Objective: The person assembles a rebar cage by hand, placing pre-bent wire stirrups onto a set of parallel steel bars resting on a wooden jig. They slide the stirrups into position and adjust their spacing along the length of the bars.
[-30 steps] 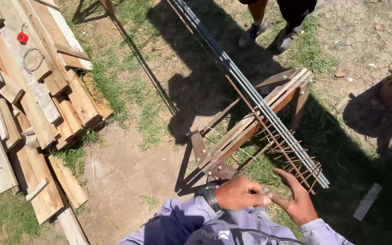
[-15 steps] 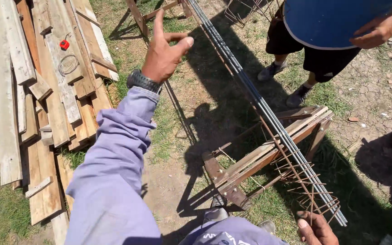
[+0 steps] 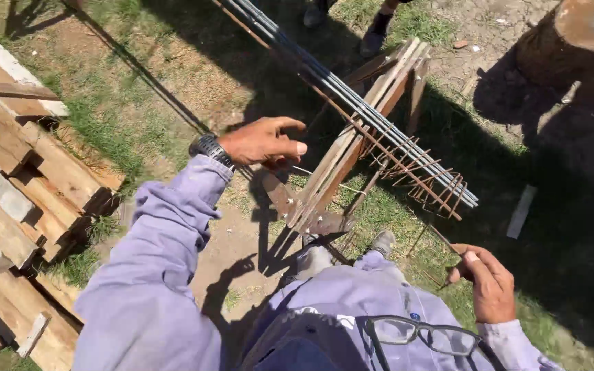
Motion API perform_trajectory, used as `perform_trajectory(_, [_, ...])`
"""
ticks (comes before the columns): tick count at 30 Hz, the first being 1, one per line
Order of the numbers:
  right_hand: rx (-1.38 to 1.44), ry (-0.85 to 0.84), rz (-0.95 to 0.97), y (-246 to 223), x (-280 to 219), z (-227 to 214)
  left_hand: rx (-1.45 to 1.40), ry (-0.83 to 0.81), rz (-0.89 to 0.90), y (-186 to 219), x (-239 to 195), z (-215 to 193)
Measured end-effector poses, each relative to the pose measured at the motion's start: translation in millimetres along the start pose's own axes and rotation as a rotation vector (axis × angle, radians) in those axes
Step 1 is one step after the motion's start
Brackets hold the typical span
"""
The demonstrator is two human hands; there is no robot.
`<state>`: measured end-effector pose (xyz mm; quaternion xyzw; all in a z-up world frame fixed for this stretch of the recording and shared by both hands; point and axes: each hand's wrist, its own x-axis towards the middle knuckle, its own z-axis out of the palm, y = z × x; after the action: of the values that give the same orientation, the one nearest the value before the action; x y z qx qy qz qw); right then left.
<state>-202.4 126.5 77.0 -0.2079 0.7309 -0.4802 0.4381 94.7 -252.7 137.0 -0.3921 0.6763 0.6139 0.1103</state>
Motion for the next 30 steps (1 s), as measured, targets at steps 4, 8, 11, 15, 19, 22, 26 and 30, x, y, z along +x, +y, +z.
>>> perform_trajectory(4, [0.127, 0.173, 0.037, 13.6, -19.4, -28.2, 0.301, -0.413, -0.026, -25.7, 43.3, 124.1])
perform_trajectory(8, [0.177, 0.169, 0.110, 19.0, -19.1, -47.6, 0.206, -0.359, -0.196, -62.5, 46.6, 174.8])
perform_trajectory(11, [0.216, 0.192, 0.141, 40.6, -12.1, -72.6, 0.099, -0.248, -0.234, -80.9, 46.5, 197.7])
perform_trajectory(15, [0.307, 0.253, 0.166, 54.8, -1.1, -89.2, 0.076, -0.137, -0.309, -106.8, 45.4, 212.7])
perform_trajectory(19, [0.347, 0.247, 0.176, 58.5, 18.1, -100.8, 0.001, -0.102, -0.344, -116.3, 41.8, 227.6])
perform_trajectory(22, [0.390, 0.263, 0.192, 68.0, 28.7, -105.5, -0.058, -0.091, -0.358, -115.1, 35.8, 237.2])
perform_trajectory(26, [0.434, 0.273, 0.231, 99.0, 47.8, -112.1, -0.197, -0.065, -0.378, -127.8, 35.8, 252.1])
perform_trajectory(30, [0.420, 0.299, 0.221, 122.7, 71.8, -106.6, -0.263, -0.043, -0.371, -130.4, 37.6, 263.8])
